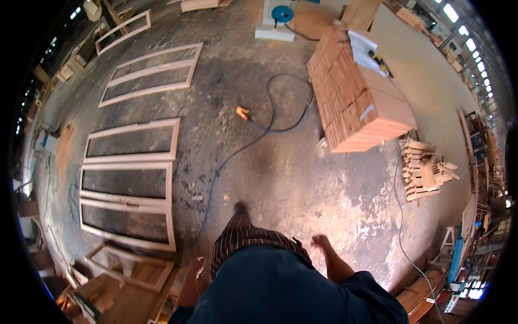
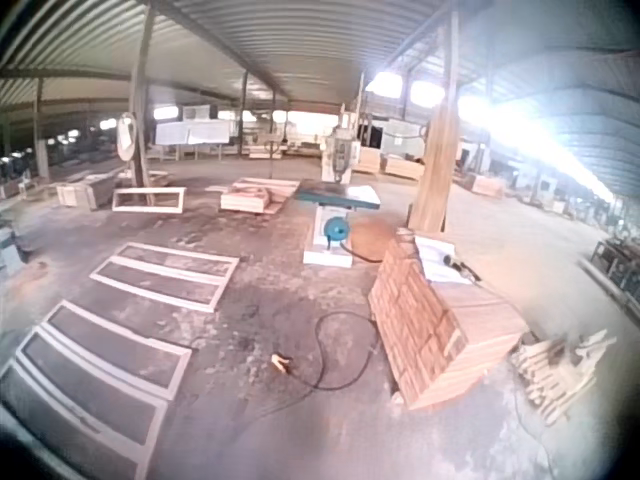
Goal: The person uses a woodworking machine to process a wooden board and then uses a screwdriver-like tool to make adjustments to the machine's components.
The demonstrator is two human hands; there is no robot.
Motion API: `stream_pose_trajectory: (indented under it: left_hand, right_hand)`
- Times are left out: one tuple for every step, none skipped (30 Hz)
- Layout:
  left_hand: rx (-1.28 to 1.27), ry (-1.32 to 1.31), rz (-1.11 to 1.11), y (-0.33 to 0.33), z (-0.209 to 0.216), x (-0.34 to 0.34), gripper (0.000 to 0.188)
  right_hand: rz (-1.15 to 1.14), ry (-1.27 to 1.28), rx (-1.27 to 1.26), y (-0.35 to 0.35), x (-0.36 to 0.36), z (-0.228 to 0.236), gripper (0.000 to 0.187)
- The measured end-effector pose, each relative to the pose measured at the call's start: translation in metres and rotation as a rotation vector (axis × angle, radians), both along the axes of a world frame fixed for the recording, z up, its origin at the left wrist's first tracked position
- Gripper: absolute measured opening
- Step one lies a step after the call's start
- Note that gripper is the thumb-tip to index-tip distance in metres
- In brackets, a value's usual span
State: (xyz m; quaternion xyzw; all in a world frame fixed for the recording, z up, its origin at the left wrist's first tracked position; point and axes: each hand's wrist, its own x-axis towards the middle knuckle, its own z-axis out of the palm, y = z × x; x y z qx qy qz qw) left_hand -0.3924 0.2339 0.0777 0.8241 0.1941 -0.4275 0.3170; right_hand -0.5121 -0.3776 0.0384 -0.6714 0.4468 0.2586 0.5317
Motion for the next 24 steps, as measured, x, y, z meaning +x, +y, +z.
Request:
stream_pose_trajectory:
  left_hand:
    - [0.018,0.034,0.096,-0.008,-0.006,0.046,0.031]
    - [-0.063,-0.038,0.088,-0.014,-0.008,0.092,0.027]
    - [-0.121,-0.035,0.107,-0.020,-0.010,0.139,0.023]
    - [-0.115,-0.064,0.051,-0.028,-0.011,0.185,0.022]
    - [-0.101,-0.090,-0.005,-0.034,-0.009,0.227,0.021]
    - [-0.147,-0.174,0.004,-0.043,-0.005,0.262,0.023]
    - [-0.167,-0.228,0.014,-0.053,0.000,0.300,0.026]
    - [-0.219,-0.293,0.027,-0.061,0.006,0.334,0.026]
    - [-0.244,-0.316,0.042,-0.071,0.009,0.361,0.026]
    - [-0.282,-0.322,0.062,-0.082,0.009,0.385,0.026]
    - [-0.274,-0.278,0.069,-0.093,0.006,0.407,0.025]
    - [-0.277,-0.220,0.082,-0.100,0.000,0.425,0.026]
    - [-0.278,-0.150,0.116,-0.105,-0.008,0.443,0.028]
    - [-0.288,-0.170,0.015,-0.110,-0.018,0.460,0.029]
    - [-0.266,-0.128,-0.051,-0.112,-0.026,0.472,0.030]
    - [-0.260,-0.209,-0.129,-0.113,-0.033,0.480,0.029]
    - [-0.196,-0.160,-0.194,-0.113,-0.034,0.488,0.029]
    - [-0.152,-0.427,-0.487,-0.112,-0.030,0.494,0.026]
    - [-0.034,-0.511,-0.809,-0.114,-0.024,0.502,0.024]
    - [-0.027,-0.565,-0.912,-0.114,-0.009,0.509,0.026]
    - [0.050,-0.463,-1.066,-0.117,0.006,0.512,0.027]
    - [0.021,-0.328,-0.775,-0.129,0.018,0.523,0.026]
    - [0.026,-0.131,-0.520,-0.141,0.032,0.534,0.026]
    - [0.022,0.012,-0.362,-0.154,0.043,0.547,0.026]
  right_hand:
    - [0.163,0.149,-0.063,0.002,0.003,0.006,0.022]
    - [0.142,0.229,-0.026,0.004,0.010,0.011,0.023]
    - [0.138,0.272,-0.027,0.005,0.019,0.017,0.024]
    - [0.111,0.159,-0.010,0.007,0.031,0.023,0.025]
    - [0.053,0.152,-0.034,0.009,0.044,0.029,0.025]
    - [0.018,0.150,0.004,0.009,0.063,0.033,0.027]
    - [-0.073,0.155,0.016,0.012,0.085,0.036,0.027]
    - [-0.094,0.048,0.055,0.012,0.110,0.037,0.027]
    - [-0.161,0.068,0.037,0.011,0.133,0.039,0.027]
    - [-0.178,-0.021,0.042,0.010,0.159,0.038,0.025]
    - [-0.242,-0.011,0.027,0.010,0.184,0.035,0.026]
    - [-0.228,-0.052,0.032,0.006,0.210,0.030,0.025]
    - [-0.160,-0.091,0.046,-0.002,0.237,0.022,0.025]
    - [-0.116,-0.065,0.058,-0.015,0.267,0.010,0.025]
    - [-0.065,-0.034,0.079,-0.023,0.292,-0.005,0.026]
    - [-0.043,-0.061,0.076,-0.034,0.321,-0.026,0.026]
    - [-0.047,-0.014,0.060,-0.045,0.349,-0.047,0.026]
    - [-0.050,-0.023,0.062,-0.059,0.377,-0.066,0.024]
    - [0.016,0.040,0.002,-0.072,0.412,-0.087,0.023]
    - [0.122,0.031,-0.101,-0.085,0.439,-0.102,0.024]
    - [-0.014,0.152,0.040,-0.103,0.468,-0.112,0.025]
    - [0.002,0.091,0.021,-0.120,0.502,-0.116,0.026]
    - [0.250,0.126,-0.261,-0.135,0.546,-0.117,0.026]
    - [0.183,0.094,-0.281,-0.149,0.582,-0.110,0.052]
